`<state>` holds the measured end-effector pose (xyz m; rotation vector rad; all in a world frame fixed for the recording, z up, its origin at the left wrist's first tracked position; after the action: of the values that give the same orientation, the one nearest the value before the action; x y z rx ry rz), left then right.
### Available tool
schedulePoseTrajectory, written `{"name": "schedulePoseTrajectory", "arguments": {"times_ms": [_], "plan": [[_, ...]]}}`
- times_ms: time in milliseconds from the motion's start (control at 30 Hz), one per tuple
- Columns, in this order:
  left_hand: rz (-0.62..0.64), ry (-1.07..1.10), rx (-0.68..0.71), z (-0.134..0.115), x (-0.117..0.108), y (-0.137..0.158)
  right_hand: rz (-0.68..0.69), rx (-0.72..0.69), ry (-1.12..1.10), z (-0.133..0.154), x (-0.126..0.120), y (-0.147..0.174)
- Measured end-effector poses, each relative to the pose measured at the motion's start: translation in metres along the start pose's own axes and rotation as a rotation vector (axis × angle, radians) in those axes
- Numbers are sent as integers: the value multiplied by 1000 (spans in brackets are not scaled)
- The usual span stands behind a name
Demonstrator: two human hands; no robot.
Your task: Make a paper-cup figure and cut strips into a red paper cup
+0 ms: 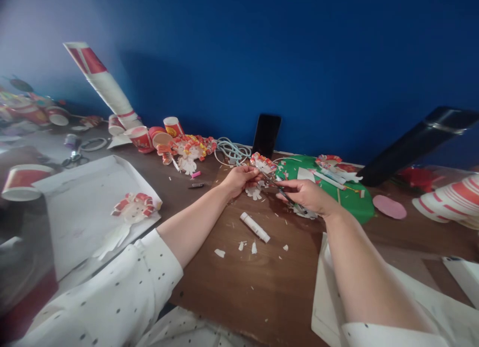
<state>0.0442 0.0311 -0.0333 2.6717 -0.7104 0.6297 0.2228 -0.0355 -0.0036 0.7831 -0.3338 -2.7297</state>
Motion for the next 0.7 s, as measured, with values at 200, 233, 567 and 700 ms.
{"name": "schedulePoseTrajectory", "arguments": {"times_ms": [200,233,567,700], "plan": [[24,-43,-18,1,2,1,-11,19,-92,0,0,1],[25,-44,-20,1,3,1,-9,17,-115,0,0,1],[16,-30,-22,3,1,0,-27,24,-271,6,7,2],[6,-22,-21,4,0,0,-31,24,-257,10,10,3]]}}
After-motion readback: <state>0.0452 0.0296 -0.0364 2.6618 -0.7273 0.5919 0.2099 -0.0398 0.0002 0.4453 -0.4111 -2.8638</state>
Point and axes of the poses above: each hand's wrist, its own y-axis away from the middle knuckle, its own x-axis out of the palm, z = x × y, the point moved 5 cm from there along -y, towards the middle knuckle, and after that the axes turned 6 degrees about z, right-handed, at the moved point
